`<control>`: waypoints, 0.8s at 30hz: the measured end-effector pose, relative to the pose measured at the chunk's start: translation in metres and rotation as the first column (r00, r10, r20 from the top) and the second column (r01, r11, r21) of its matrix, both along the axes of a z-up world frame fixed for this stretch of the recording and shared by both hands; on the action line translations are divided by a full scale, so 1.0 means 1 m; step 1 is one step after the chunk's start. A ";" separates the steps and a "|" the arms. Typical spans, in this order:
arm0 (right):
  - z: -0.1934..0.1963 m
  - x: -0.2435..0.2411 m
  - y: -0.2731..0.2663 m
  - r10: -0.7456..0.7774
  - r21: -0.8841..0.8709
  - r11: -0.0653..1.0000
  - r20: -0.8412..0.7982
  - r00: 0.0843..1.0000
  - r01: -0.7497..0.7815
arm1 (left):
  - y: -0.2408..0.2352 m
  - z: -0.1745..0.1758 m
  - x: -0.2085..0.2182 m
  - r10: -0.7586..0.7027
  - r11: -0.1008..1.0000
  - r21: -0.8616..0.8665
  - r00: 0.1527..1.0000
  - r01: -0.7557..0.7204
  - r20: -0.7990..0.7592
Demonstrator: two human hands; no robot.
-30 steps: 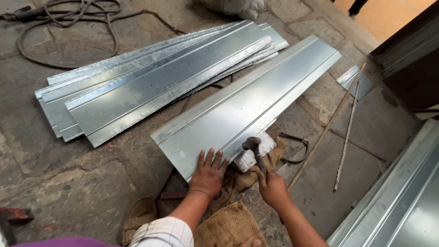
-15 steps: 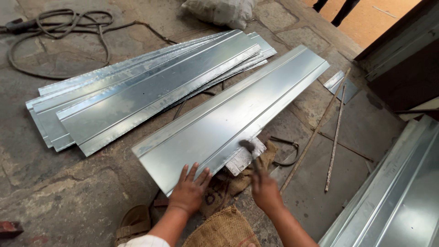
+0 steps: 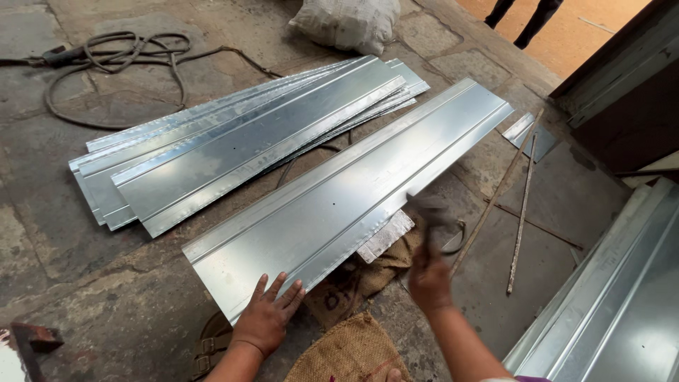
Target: The person uses a hammer to flatten and shape the edge of a metal sheet placed on the ground.
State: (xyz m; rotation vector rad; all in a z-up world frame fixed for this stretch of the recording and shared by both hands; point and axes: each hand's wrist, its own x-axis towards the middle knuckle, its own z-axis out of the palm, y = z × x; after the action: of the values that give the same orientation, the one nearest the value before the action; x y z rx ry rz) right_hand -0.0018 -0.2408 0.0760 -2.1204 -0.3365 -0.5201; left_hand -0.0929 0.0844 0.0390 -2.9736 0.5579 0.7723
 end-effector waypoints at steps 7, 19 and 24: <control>0.016 0.009 0.001 -0.284 -0.239 0.956 -0.598 0.750 0.171 | 0.015 -0.016 -0.011 -0.022 0.999 -0.024 1.000 0.021 -0.006; -0.058 0.001 0.005 -0.374 -0.573 0.819 -0.561 0.738 -0.020 | 0.047 -0.011 -0.018 -0.037 0.999 -0.031 0.997 0.039 0.061; -0.082 0.009 0.012 -0.348 -0.467 0.882 -0.561 0.751 0.059 | 0.051 0.026 -0.019 0.140 0.987 -0.058 0.983 -0.147 -0.115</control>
State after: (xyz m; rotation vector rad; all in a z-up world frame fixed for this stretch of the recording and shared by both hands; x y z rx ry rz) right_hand 0.0071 -0.2289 -0.0063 -2.6273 0.2100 0.2033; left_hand -0.1120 0.1355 0.0652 -3.0746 0.3824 0.9527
